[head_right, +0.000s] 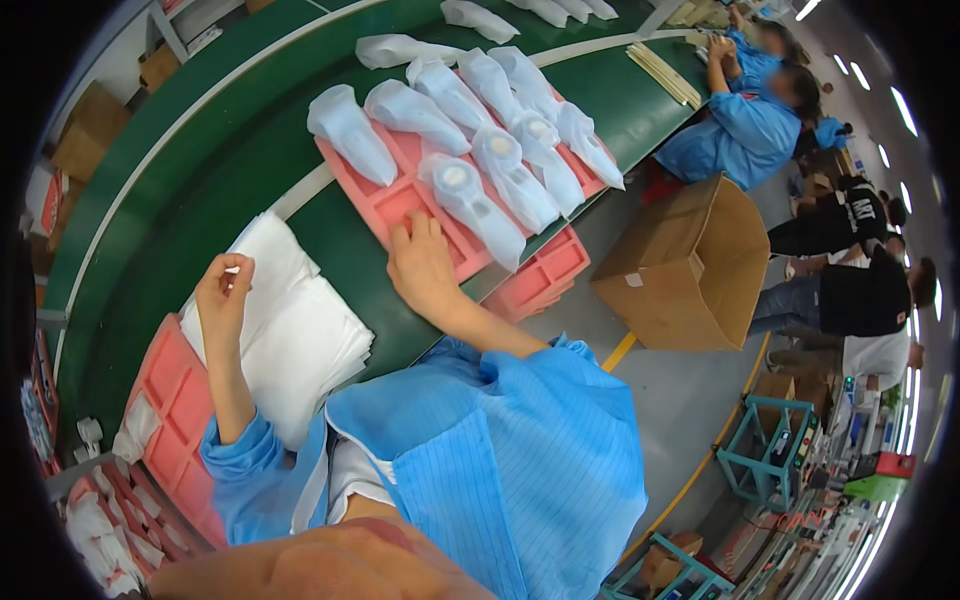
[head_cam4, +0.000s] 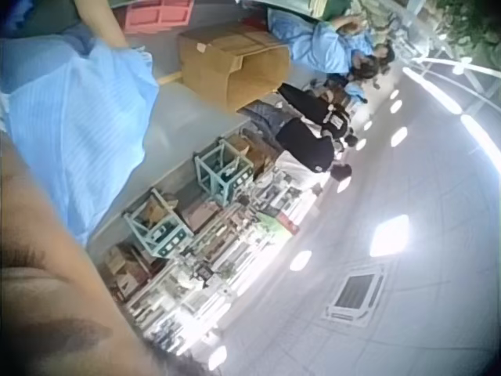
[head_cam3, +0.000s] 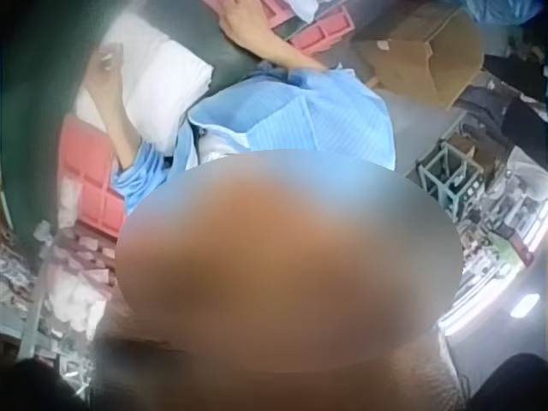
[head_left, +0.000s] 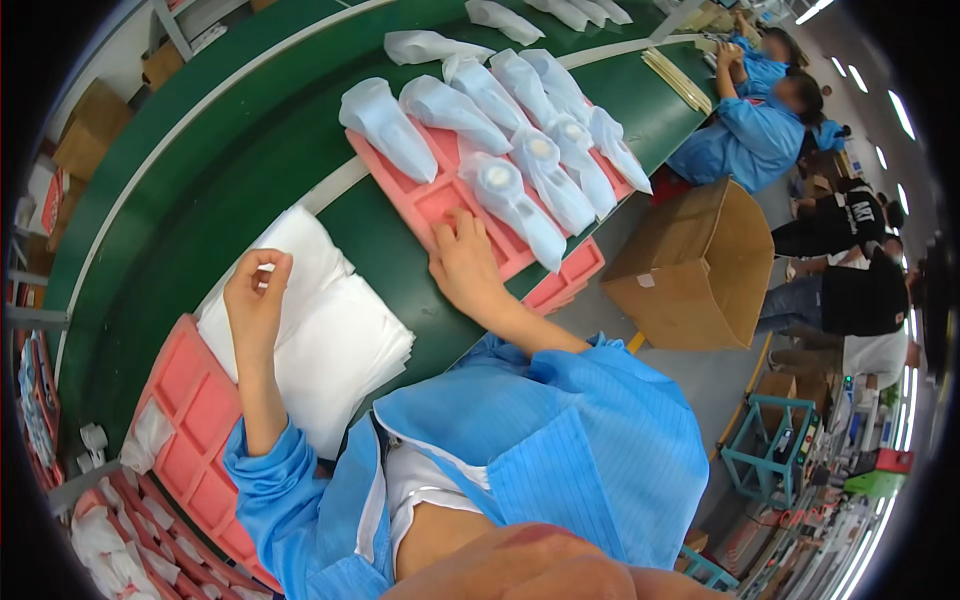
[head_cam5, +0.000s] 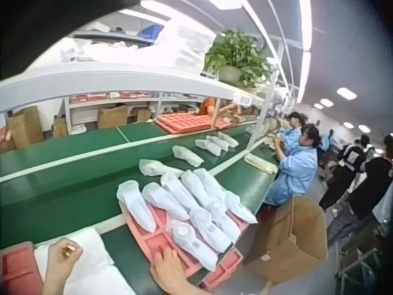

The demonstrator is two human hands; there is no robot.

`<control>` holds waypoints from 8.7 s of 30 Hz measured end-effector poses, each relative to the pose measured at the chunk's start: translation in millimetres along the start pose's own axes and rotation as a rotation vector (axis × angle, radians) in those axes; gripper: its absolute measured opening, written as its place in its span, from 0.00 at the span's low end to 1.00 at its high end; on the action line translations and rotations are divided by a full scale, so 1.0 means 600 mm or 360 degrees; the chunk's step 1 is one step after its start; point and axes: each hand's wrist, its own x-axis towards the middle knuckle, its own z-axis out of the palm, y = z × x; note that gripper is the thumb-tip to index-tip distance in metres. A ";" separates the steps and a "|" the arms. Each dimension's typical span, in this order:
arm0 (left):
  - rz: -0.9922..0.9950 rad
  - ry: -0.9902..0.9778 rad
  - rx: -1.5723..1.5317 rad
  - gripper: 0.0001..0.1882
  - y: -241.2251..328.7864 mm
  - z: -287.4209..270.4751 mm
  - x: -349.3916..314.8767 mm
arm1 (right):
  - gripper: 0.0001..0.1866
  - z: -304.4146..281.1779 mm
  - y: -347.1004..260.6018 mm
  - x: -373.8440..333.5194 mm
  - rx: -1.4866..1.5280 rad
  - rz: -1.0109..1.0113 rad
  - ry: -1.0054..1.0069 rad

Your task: Packaging handheld hair dryers into plastic bags at an assembly station.

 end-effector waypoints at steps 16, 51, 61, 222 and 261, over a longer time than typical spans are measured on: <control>0.0063 -0.0028 -0.0066 0.06 -0.331 -0.347 -0.172 | 0.19 0.114 0.033 -0.048 -0.0204 0.0068 0.0249; 0.0163 0.0073 0.0171 0.06 -0.386 -0.475 -0.075 | 0.40 0.953 0.315 -0.451 0.1225 0.2391 0.0247; 0.0113 0.0105 0.0191 0.06 -0.356 -0.456 -0.085 | 0.13 1.056 0.399 -0.464 -0.0647 0.1232 -0.0231; 0.0037 0.0131 0.1017 0.09 -0.467 -0.403 -0.178 | 0.32 0.576 -0.628 0.162 0.1124 -0.0377 -0.0681; 0.0155 0.0846 -0.0351 0.07 -0.384 -0.548 -0.190 | 0.28 0.433 -0.686 0.121 0.1542 -0.1221 -0.0111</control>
